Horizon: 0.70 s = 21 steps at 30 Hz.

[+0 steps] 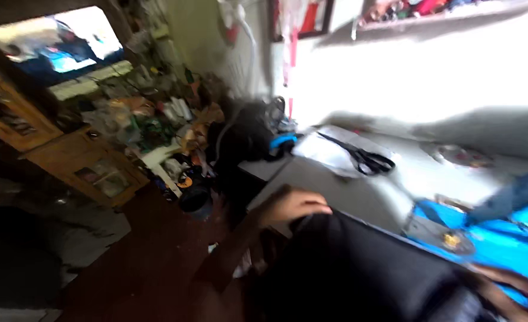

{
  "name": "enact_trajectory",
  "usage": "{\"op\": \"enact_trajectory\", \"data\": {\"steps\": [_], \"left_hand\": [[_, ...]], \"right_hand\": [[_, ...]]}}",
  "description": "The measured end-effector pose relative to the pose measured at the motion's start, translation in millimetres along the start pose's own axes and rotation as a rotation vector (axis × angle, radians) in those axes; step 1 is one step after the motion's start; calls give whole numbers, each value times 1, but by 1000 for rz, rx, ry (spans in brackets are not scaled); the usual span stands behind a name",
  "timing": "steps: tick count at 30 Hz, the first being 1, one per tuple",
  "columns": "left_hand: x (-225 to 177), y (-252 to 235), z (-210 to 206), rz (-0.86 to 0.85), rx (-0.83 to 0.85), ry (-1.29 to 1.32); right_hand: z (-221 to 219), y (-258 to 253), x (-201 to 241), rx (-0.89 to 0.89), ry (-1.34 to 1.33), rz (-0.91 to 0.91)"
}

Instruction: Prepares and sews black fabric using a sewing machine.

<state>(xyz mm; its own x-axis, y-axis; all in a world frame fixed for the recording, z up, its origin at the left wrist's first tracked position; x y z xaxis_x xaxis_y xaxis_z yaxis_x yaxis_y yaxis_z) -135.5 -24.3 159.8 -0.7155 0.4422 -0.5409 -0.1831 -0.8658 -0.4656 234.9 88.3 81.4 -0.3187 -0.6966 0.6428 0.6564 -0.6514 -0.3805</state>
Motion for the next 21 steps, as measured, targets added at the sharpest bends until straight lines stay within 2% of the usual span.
{"op": "enact_trajectory", "data": {"steps": [3,7,12,14,17,19,21], "left_hand": [[45,8,-42,-77,-19,47],[47,13,-50,-104,-18,-65],[56,15,-45,-116,-47,-71],[64,14,-41,-64,-9,-76],[75,8,-48,131,118,-188],[65,0,-64,245,179,-281],[37,-9,-91,223,99,-272]], "right_hand": [[-35,-6,-27,-134,78,-61],[-41,-7,-32,-133,30,-131],[-37,-4,-30,-143,-13,-95],[-37,-7,-25,-141,-13,-77],[-42,-10,-18,-113,-13,-69],[-46,-13,-12,-78,-2,-81],[-45,-15,-7,-48,2,-92]]}}
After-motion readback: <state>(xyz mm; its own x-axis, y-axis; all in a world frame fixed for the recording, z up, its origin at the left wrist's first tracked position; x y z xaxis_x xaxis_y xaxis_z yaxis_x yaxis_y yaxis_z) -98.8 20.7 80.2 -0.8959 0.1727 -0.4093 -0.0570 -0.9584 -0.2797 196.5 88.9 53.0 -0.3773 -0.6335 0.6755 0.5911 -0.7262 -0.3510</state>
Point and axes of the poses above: each hand's wrist, its own y-axis away from the middle knuckle, its own z-axis out of the back of the hand, x = y × z, the point moved 2 cm from there along -y, towards the middle knuckle, and after that the axes turned 3 degrees about y, right-handed, at the moved point
